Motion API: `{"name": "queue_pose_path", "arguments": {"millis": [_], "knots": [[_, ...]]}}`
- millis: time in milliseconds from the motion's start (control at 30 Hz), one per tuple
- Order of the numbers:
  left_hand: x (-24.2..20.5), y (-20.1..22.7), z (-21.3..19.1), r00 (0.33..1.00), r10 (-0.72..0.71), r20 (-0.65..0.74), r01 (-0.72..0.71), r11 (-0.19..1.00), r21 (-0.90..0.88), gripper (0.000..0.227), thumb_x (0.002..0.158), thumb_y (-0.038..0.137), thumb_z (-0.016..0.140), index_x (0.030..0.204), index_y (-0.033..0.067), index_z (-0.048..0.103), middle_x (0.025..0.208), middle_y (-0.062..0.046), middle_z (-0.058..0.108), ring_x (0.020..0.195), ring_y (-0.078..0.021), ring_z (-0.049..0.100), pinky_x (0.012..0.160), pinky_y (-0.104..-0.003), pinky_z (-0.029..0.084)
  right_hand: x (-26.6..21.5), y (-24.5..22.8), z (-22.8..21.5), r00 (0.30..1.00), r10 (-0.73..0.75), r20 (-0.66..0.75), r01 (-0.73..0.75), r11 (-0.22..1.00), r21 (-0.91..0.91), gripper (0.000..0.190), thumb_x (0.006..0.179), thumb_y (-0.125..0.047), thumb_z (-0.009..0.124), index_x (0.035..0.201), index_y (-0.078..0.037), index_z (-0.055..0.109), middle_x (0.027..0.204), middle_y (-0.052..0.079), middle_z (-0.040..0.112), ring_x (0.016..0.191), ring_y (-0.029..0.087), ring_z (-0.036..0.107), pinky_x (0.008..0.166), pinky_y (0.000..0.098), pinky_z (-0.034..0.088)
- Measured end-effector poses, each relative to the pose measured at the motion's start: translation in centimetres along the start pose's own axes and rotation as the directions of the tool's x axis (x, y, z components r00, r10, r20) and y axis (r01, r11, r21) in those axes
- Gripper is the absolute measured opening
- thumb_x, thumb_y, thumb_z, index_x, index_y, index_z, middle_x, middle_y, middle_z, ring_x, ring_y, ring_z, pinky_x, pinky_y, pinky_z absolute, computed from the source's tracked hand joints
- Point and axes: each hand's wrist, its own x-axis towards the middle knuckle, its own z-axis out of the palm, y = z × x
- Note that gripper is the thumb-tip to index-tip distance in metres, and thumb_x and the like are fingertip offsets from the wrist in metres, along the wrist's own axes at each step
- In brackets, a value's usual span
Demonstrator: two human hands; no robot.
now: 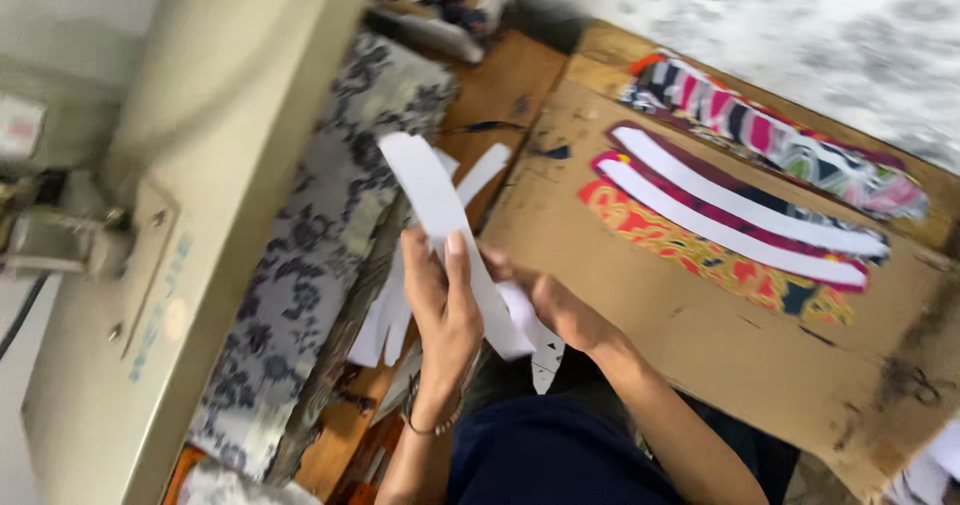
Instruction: The person repeatedly picks up white curved fabric pieces and places them on top of colorful patterned fabric strips on a wooden table. The person aligns and stacks the pieces one by one, building a layered pile.
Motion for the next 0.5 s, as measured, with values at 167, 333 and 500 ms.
{"name": "queue_pose_path", "arguments": {"millis": [167,333,500], "knots": [[2.2,-6.1,5.6,0.994,-0.031,0.109,0.042,0.994,-0.099,0.024,0.112,0.021,0.049,0.124,0.0011,0.044,0.098,-0.017,0.073,0.078,-0.0156,0.068,0.073,-0.030,0.057,-8.4,-0.3,-3.0,0.961,0.234,-0.148,-0.274,0.739,-0.615,0.046,0.097,-0.046,0.069,0.118,-0.005,0.076,0.095,-0.002,0.077,0.088,0.010,0.072,0.082,0.0299,0.056],[2.5,-15.1,8.9,0.951,-0.278,0.132,0.297,0.942,-0.157,0.023,0.105,0.019,0.052,0.120,0.0040,0.043,0.115,-0.020,0.072,0.097,-0.0210,0.074,0.091,-0.037,0.058,-19.5,1.2,-8.4,0.814,0.366,-0.452,-0.482,0.860,-0.171,0.037,0.088,-0.030,0.071,0.118,-0.009,0.070,0.080,0.000,0.069,0.069,0.011,0.064,0.062,0.0297,0.055],[0.7,-24.3,10.5,0.796,-0.560,0.228,0.601,0.773,-0.202,0.030,0.104,0.018,0.056,0.131,0.0033,0.051,0.123,-0.014,0.071,0.103,-0.0188,0.067,0.093,-0.037,0.051,-31.6,2.3,-14.8,0.670,0.331,-0.664,-0.498,0.864,-0.072,0.032,0.093,-0.035,0.066,0.097,-0.005,0.076,0.074,0.001,0.071,0.069,0.011,0.065,0.064,0.0294,0.053]]}}
